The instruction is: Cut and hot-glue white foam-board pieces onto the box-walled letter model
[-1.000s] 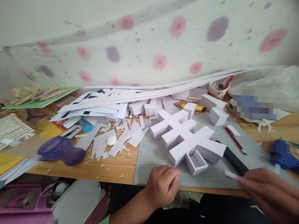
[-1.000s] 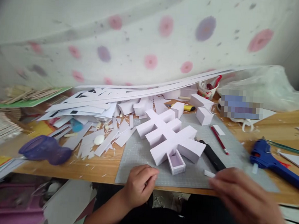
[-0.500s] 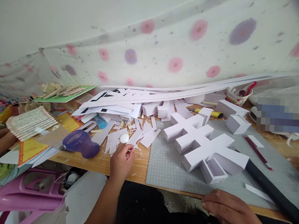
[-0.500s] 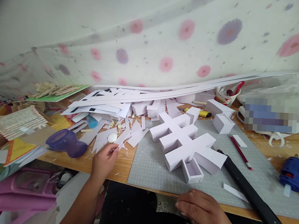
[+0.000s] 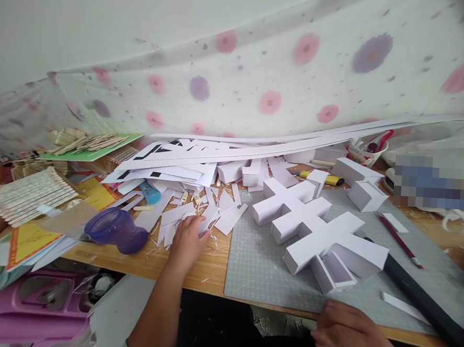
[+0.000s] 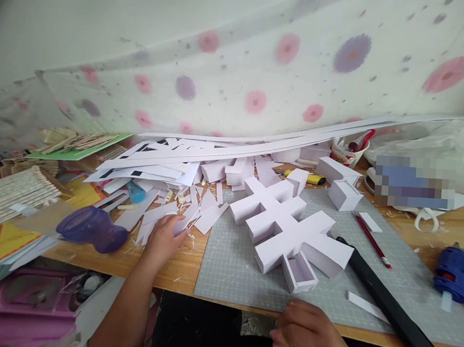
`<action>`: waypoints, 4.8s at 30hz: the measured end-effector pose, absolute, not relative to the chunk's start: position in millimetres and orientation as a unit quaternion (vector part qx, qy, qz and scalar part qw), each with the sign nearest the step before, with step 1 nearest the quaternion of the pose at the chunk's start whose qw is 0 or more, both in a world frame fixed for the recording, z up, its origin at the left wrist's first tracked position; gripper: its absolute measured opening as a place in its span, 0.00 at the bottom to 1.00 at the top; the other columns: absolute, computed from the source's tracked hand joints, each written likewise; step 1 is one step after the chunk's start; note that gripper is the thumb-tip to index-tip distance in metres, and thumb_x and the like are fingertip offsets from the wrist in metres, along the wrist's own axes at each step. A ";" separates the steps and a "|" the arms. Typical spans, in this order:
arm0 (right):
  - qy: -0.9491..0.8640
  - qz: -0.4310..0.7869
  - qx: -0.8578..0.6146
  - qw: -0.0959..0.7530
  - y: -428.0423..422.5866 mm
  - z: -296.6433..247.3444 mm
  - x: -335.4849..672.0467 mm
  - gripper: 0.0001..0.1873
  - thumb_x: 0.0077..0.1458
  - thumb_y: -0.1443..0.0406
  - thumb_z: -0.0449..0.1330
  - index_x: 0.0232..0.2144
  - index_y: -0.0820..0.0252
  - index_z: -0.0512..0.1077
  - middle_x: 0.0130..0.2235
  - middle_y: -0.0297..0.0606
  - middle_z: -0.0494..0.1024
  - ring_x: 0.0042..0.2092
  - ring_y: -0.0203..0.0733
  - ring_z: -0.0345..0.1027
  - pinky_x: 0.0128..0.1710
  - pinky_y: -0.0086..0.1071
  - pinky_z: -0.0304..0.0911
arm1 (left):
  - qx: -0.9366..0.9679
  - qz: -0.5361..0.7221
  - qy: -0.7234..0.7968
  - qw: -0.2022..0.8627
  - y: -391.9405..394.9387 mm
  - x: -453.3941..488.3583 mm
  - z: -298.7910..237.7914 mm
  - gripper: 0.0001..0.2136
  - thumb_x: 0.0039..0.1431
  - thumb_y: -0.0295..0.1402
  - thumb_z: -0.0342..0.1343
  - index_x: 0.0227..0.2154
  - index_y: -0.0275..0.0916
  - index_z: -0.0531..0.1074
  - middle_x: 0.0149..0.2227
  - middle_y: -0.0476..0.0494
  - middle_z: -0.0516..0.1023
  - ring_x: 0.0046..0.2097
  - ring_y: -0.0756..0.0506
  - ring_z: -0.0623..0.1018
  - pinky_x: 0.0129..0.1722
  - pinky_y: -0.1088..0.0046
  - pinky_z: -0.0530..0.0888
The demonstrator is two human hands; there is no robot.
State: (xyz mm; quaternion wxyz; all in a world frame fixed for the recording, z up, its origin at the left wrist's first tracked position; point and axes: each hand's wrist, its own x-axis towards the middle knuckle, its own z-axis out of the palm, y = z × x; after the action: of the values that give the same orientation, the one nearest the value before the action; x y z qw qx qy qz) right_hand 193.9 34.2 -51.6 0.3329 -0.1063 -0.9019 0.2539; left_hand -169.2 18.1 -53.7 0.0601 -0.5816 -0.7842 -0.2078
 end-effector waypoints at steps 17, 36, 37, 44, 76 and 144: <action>-0.886 0.291 -0.143 0.332 36.3 -52.5 202.1 0.09 0.61 0.62 0.54 0.38 0.54 0.75 0.29 0.38 0.79 0.29 0.38 0.74 0.30 0.27 0.69 | -0.646 -0.102 -0.754 0.058 62.6 -130.3 -31.7 0.09 0.50 0.38 0.62 0.31 0.39 0.74 0.37 0.40 0.74 0.44 0.38 0.72 0.46 0.61 0.68; -0.909 0.253 -0.127 0.304 32.2 -72.5 202.6 0.12 0.58 0.71 0.56 0.23 0.58 0.63 0.23 0.31 0.68 0.25 0.33 0.64 0.24 0.25 0.58 | -0.605 -0.098 -0.790 0.011 51.2 -171.9 -31.6 0.16 0.50 0.34 0.60 0.44 0.41 0.71 0.47 0.41 0.75 0.50 0.40 0.74 0.49 0.66 0.68; -0.909 0.261 -0.125 0.300 31.9 -72.5 203.7 0.12 0.58 0.70 0.57 0.23 0.58 0.63 0.23 0.32 0.69 0.25 0.33 0.64 0.25 0.25 0.58 | -0.603 -0.097 -0.791 0.010 47.6 -172.5 -32.6 0.17 0.50 0.33 0.60 0.45 0.41 0.71 0.47 0.41 0.75 0.50 0.40 0.74 0.49 0.66 0.69; -0.906 0.275 -0.121 0.298 32.5 -64.6 204.3 0.07 0.62 0.68 0.53 0.39 0.58 0.71 0.30 0.38 0.76 0.31 0.38 0.70 0.30 0.28 0.63 | -0.595 -0.111 -0.794 0.048 36.9 -152.5 -37.9 0.11 0.56 0.34 0.55 0.42 0.41 0.74 0.51 0.42 0.72 0.53 0.41 0.70 0.54 0.66 0.65; -0.898 0.314 -0.120 0.285 28.0 -84.3 207.3 0.11 0.63 0.69 0.50 0.41 0.60 0.73 0.38 0.43 0.76 0.39 0.41 0.67 0.38 0.32 0.61 | -0.541 -0.249 -0.803 0.003 -46.1 -79.2 -44.2 0.21 0.47 0.33 0.61 0.47 0.41 0.68 0.44 0.43 0.77 0.44 0.41 0.77 0.45 0.65 0.72; -0.865 0.382 -0.082 0.317 39.8 -78.4 216.9 0.10 0.62 0.65 0.52 0.35 0.61 0.72 0.29 0.40 0.77 0.34 0.38 0.66 0.39 0.32 0.60 | -0.808 -0.295 -0.504 0.075 81.0 29.6 88.8 0.07 0.60 0.33 0.53 0.31 0.41 0.76 0.28 0.51 0.74 0.31 0.50 0.73 0.32 0.76 0.67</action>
State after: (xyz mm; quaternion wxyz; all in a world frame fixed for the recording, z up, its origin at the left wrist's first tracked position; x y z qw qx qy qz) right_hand 216.9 39.8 -78.4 0.3166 -0.0819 -0.8645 0.3816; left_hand 29.6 81.0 88.8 0.0753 -0.8081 -0.5044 -0.2947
